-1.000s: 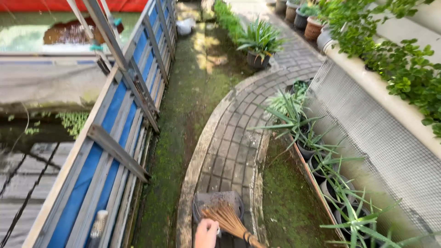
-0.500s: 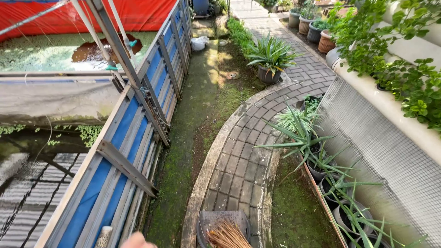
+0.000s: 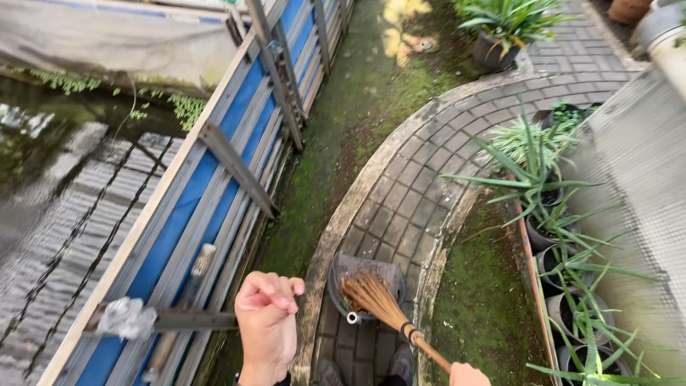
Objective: Sweep fallen leaves and debris from garden paths and plant beds into a dustpan.
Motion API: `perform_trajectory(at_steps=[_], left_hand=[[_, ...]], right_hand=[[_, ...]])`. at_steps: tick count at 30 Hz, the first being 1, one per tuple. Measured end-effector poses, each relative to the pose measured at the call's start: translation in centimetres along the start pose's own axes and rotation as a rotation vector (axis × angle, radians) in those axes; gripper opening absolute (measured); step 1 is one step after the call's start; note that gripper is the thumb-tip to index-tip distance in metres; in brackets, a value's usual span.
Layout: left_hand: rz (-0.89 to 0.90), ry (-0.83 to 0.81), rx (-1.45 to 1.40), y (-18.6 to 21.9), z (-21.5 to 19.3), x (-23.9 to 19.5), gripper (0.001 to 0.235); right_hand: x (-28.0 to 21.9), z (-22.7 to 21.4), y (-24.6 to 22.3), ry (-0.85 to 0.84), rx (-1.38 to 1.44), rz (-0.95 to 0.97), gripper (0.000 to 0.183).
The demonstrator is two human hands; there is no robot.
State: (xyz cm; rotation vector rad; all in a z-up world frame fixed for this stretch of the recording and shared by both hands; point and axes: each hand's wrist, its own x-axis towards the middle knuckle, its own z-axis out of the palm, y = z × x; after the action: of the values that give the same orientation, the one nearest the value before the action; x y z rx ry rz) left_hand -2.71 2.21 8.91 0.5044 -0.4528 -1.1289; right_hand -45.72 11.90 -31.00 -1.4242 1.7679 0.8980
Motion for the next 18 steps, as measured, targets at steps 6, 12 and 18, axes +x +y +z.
perform_trajectory(at_steps=[6,12,18], left_hand=[[0.018,-0.064,0.178,1.1,0.2,-0.9,0.032],[-0.050,-0.150,0.317,3.8,3.3,-1.6,0.023],[-0.194,-0.077,0.525,4.9,4.1,-1.7,0.032]], right_hand=[[-2.5,-2.9,-0.6,0.083,-0.075,-0.039,0.024],[-4.5,-4.4,-1.7,0.068,-0.120,-0.009,0.022],[-7.8,-6.3,-2.8,0.075,-0.077,-0.011,0.021]])
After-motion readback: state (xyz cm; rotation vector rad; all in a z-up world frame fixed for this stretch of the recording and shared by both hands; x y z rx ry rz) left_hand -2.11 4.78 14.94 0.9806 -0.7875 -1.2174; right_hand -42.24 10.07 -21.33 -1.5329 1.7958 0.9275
